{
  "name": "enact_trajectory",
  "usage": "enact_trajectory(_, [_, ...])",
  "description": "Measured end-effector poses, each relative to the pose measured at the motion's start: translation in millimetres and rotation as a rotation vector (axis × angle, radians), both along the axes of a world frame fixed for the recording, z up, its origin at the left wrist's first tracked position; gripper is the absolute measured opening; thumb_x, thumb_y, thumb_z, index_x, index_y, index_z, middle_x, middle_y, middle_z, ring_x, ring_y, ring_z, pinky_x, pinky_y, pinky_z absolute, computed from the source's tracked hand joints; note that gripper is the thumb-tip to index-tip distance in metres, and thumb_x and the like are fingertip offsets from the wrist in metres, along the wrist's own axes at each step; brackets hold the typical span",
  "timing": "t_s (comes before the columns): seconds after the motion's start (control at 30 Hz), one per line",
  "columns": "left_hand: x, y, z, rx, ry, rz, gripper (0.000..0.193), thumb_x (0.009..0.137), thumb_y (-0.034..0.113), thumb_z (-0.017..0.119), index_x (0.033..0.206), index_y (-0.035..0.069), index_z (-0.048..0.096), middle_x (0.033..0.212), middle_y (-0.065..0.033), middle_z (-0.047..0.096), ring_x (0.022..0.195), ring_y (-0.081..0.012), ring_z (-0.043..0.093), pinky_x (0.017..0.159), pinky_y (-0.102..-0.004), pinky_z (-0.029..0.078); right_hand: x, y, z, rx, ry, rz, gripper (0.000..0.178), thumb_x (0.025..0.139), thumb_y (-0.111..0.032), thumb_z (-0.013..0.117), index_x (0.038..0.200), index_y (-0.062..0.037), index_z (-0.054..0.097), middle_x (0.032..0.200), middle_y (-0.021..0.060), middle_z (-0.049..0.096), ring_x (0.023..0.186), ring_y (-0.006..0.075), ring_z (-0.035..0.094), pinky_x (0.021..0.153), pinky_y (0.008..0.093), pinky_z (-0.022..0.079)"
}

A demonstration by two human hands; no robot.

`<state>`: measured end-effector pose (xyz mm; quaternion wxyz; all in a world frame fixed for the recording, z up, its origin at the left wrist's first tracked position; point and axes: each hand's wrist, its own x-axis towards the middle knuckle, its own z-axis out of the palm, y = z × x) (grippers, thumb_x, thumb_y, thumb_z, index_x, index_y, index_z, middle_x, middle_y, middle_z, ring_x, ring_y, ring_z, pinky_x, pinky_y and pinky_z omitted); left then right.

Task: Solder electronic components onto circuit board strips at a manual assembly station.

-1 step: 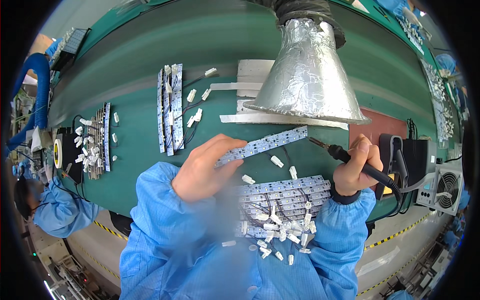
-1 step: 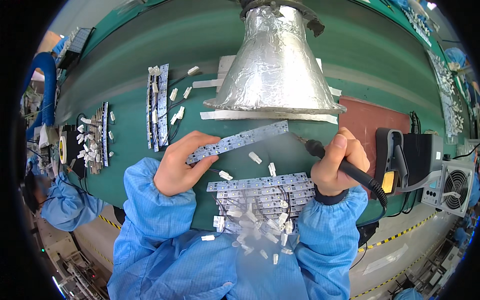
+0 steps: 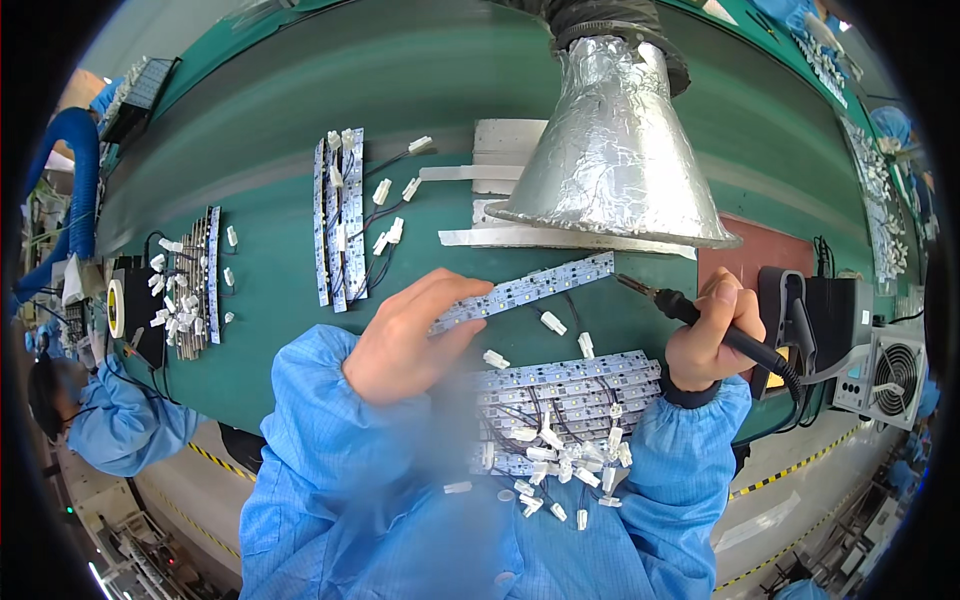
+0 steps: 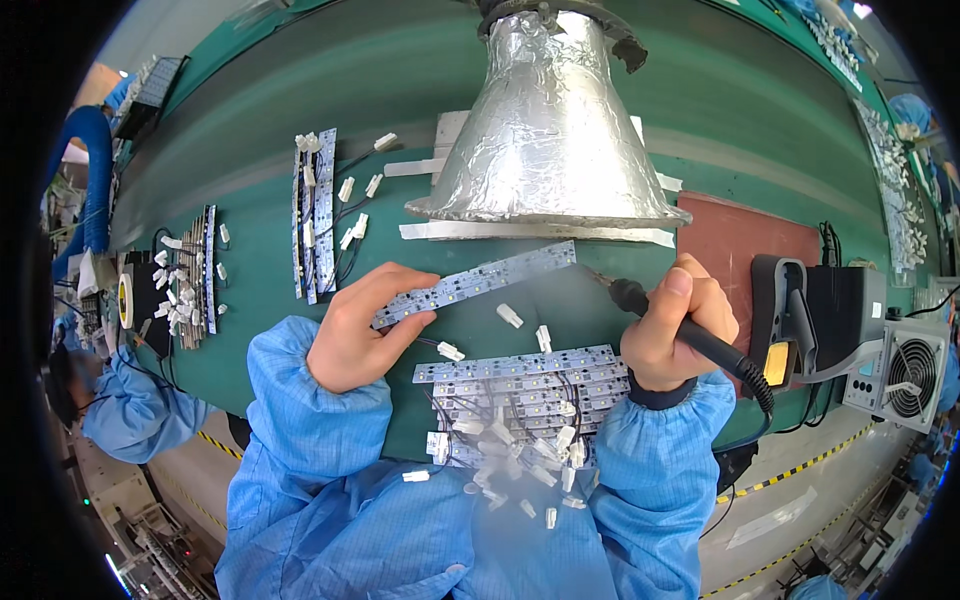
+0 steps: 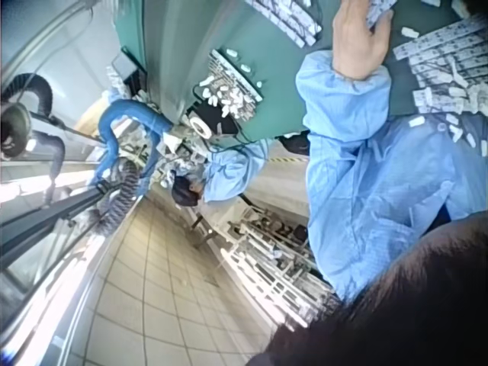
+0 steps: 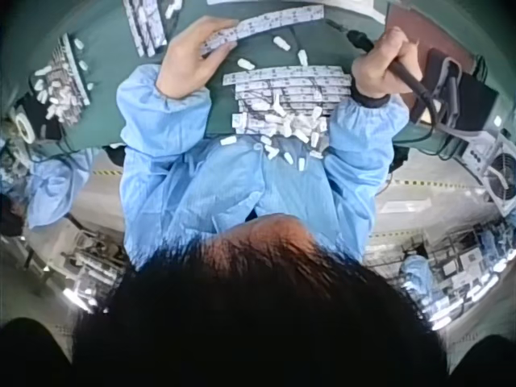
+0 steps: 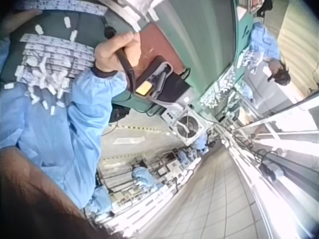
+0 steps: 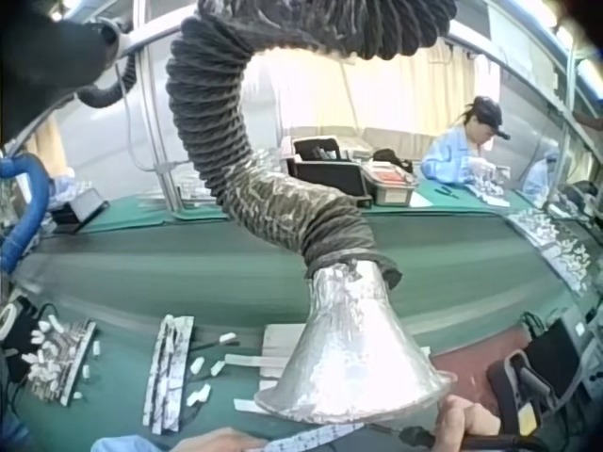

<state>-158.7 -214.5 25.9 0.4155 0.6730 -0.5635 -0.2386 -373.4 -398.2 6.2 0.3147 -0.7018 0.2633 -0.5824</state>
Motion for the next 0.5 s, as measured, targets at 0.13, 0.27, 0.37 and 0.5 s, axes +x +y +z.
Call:
enact_trajectory(0.13, [0.0, 0.4, 1.0, 0.015, 0.006, 0.003, 0.032, 0.078, -0.005, 0.071, 0.110, -0.004, 0.062, 0.100, -0.0184, 0.065, 0.090, -0.0314, 0.065, 0.080, -0.0344, 0.050, 1.0, 0.8, 1.2, 0.004, 0.017, 0.012, 0.035, 0.094, -0.008, 0.050, 0.062, -0.0001, 0.039, 0.058, 0.0085, 0.047, 0.055, 0.0116, 0.038, 0.051, 0.0281, 0.028])
enact_trajectory(0.27, [-0.5, 0.2, 1.2, 0.019, 0.009, 0.004, 0.032, 0.079, -0.004, 0.071, 0.110, -0.004, 0.062, 0.101, -0.0183, 0.065, 0.090, -0.0313, 0.065, 0.080, -0.0341, 0.050, -1.3, 1.5, 1.2, 0.011, 0.042, 0.005, 0.034, 0.094, -0.008, 0.050, 0.062, 0.0008, 0.041, 0.059, 0.0090, 0.048, 0.056, 0.0117, 0.038, 0.052, 0.0279, 0.029])
enact_trajectory(0.37, [-0.3, -0.1, 1.3, 0.022, 0.013, 0.004, 0.032, 0.079, -0.004, 0.071, 0.110, -0.004, 0.062, 0.101, -0.0182, 0.065, 0.090, -0.0312, 0.065, 0.080, -0.0340, 0.050, -0.6, 1.1, 1.0, 0.000, 0.041, -0.003, 0.033, 0.094, -0.007, 0.050, 0.062, 0.0009, 0.042, 0.060, 0.0091, 0.049, 0.056, 0.0114, 0.039, 0.052, 0.0278, 0.030])
enact_trajectory(0.5, [-0.5, 0.1, 1.4, 0.024, 0.017, 0.005, 0.032, 0.079, -0.004, 0.071, 0.110, -0.004, 0.062, 0.101, -0.0183, 0.065, 0.090, -0.0312, 0.065, 0.080, -0.0341, 0.050, -2.2, 1.1, 0.5, 0.018, 0.040, 0.013, 0.033, 0.094, -0.007, 0.050, 0.063, 0.0014, 0.042, 0.061, 0.0094, 0.050, 0.057, 0.0116, 0.040, 0.054, 0.0276, 0.032])
